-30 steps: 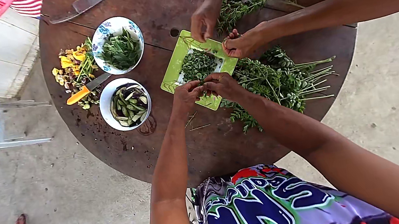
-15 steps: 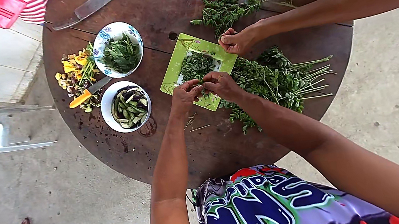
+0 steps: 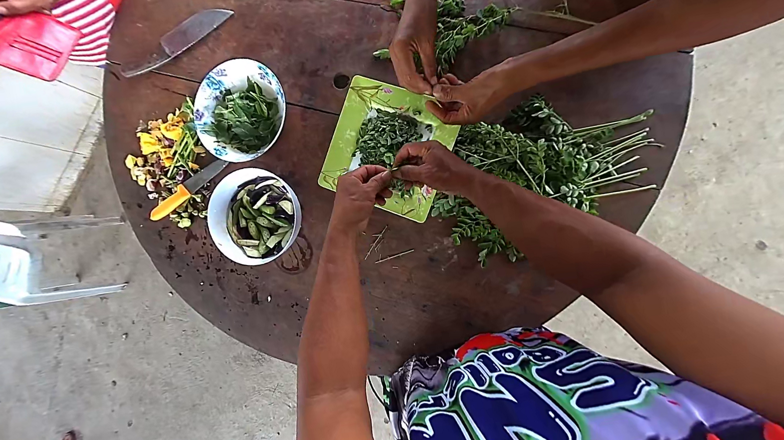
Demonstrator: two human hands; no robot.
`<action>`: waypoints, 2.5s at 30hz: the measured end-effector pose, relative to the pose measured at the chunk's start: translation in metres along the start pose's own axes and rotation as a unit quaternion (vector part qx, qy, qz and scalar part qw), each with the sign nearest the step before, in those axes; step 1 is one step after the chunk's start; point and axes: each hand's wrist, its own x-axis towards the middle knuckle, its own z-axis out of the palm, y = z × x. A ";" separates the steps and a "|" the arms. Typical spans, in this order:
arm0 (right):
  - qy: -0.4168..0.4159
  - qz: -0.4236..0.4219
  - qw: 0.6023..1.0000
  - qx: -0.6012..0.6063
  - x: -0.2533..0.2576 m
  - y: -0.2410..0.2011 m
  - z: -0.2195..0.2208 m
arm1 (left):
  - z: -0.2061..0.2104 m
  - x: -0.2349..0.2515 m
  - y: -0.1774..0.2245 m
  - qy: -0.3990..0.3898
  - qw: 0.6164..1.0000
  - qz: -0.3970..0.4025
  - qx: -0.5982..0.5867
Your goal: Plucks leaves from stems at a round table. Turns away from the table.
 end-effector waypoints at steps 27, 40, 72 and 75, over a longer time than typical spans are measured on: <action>0.033 0.028 0.996 -0.075 0.009 0.012 -0.004 | 0.007 0.010 -0.001 0.054 0.997 -0.013 -0.055; -0.181 -0.007 0.919 -0.351 -0.052 0.025 0.058 | 0.011 0.007 0.001 0.130 0.956 0.041 0.258; 0.329 0.169 0.906 -0.207 -0.207 0.040 -0.089 | 0.035 -0.132 -0.120 0.042 0.995 -0.077 0.054; 0.333 0.173 0.916 -0.144 -0.211 0.029 -0.091 | 0.036 -0.134 -0.123 0.041 0.994 -0.083 0.055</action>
